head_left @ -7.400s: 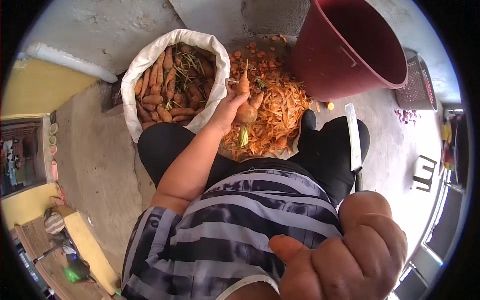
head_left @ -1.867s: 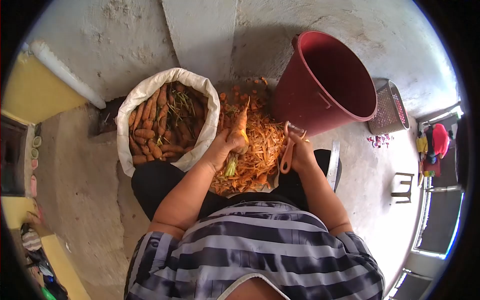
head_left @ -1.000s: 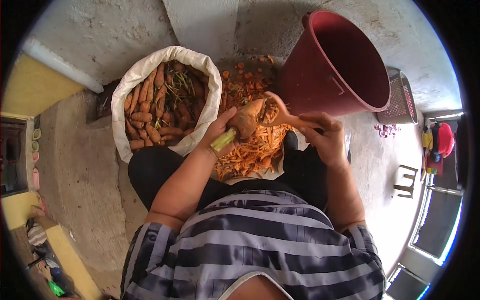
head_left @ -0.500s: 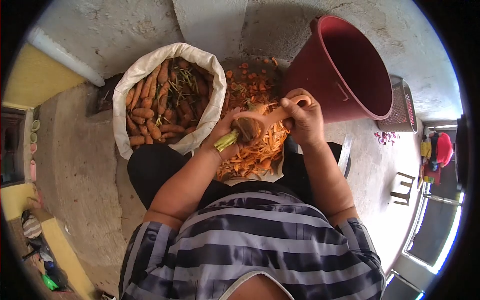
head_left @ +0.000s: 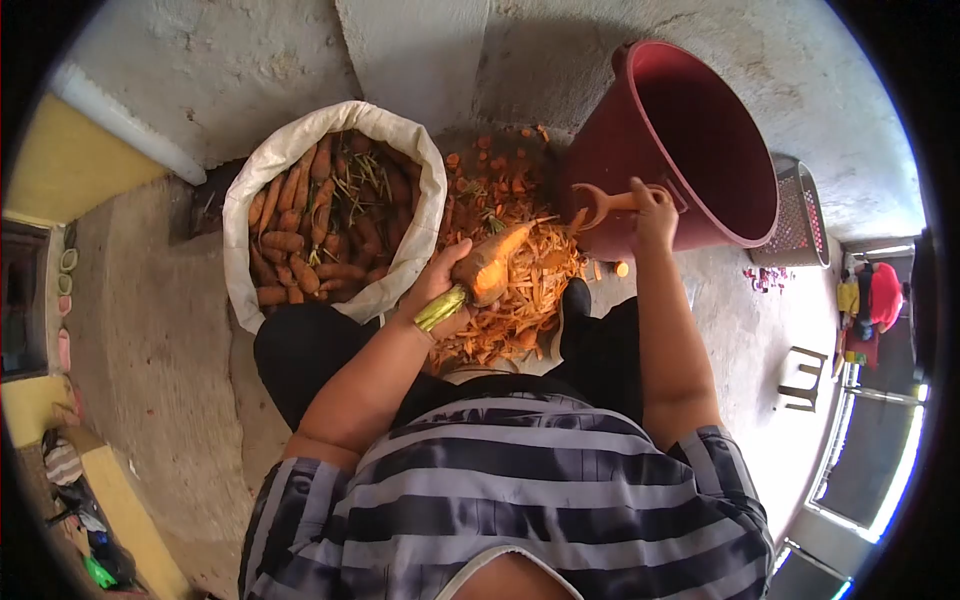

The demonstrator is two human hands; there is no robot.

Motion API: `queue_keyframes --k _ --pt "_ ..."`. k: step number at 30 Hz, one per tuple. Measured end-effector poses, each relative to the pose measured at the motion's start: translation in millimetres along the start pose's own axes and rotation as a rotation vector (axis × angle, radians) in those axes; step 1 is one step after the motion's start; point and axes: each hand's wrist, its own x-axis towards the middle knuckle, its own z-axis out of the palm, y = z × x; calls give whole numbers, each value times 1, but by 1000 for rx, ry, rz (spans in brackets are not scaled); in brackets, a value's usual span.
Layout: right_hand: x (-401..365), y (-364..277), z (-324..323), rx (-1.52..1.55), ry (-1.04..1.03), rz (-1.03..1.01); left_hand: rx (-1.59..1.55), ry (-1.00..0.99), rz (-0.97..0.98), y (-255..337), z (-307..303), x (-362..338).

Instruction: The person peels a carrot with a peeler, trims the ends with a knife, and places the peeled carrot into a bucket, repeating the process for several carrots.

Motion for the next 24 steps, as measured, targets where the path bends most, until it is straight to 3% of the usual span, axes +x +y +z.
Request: queue_keyframes --k 2,4,6,9,11,14,17,19,21,24 --pt "4 -9 -12 119 108 62 -4 -43 6 2 -1 2" --pt "-38 -44 20 158 32 145 -35 -49 -6 1 5 6" --pt "-64 -41 34 259 -277 239 -89 -8 -34 -1 16 7" --pt "-102 -34 65 239 -420 222 -5 90 -17 -3 13 11" --pt "-88 -27 67 200 -400 264 64 19 -7 -4 12 6" --pt "-29 2 38 10 -81 104 68 122 25 -6 28 -4" --pt "18 26 -9 -216 202 -138 91 -193 -19 0 -18 9" --pt "-4 8 1 -59 136 -93 22 23 -2 1 -3 2" --pt "-55 -38 30 6 30 25 14 2 -48 3 -6 5" --pt "-107 -44 55 251 -317 153 28 58 -36 -2 13 3"
